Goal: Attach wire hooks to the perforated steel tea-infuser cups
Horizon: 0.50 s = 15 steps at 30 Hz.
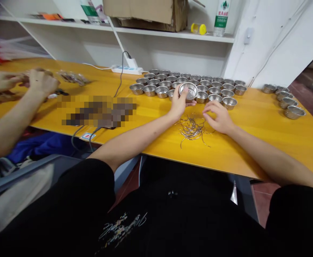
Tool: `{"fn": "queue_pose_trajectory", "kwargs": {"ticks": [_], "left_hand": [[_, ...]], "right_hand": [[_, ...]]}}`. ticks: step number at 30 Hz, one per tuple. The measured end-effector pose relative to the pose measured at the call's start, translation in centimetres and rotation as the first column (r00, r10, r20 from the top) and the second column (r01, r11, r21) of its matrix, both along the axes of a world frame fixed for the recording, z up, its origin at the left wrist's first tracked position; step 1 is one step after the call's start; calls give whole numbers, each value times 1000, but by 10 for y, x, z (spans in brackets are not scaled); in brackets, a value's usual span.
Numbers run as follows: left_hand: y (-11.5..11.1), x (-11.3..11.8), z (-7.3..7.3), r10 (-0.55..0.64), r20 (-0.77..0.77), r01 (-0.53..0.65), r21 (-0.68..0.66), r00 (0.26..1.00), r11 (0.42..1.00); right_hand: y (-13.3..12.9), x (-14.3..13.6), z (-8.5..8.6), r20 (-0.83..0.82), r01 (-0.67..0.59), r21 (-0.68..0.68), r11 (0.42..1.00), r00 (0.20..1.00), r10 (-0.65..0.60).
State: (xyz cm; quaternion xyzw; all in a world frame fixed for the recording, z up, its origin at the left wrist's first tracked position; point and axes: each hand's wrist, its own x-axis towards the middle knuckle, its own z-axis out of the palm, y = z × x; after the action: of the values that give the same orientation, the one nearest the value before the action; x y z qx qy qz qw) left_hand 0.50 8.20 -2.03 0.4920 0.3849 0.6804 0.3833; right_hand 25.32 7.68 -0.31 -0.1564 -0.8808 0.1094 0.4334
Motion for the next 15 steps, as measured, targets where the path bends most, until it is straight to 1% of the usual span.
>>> {"fn": "queue_pose_trajectory", "kwargs": {"ticks": [2,5,10,15], "left_hand": [[5,-6,1,52,5,-52,-12,999,999],[4,-5,2,65,10,-65,-24,998,998],[-7,6,2,21,-48,-21,-6,999,1000],[-15,9,4,13,-56,-12,13,998,1000]], "right_hand": [[0,2,-2,135,-107,-67,992,984,115],[3,4,-5,194,-172,-130,977,961,195],[9,7,-6,258,-185,-148,972,941,219],[7,5,-4,274,-163,-189,968,938,211]]}}
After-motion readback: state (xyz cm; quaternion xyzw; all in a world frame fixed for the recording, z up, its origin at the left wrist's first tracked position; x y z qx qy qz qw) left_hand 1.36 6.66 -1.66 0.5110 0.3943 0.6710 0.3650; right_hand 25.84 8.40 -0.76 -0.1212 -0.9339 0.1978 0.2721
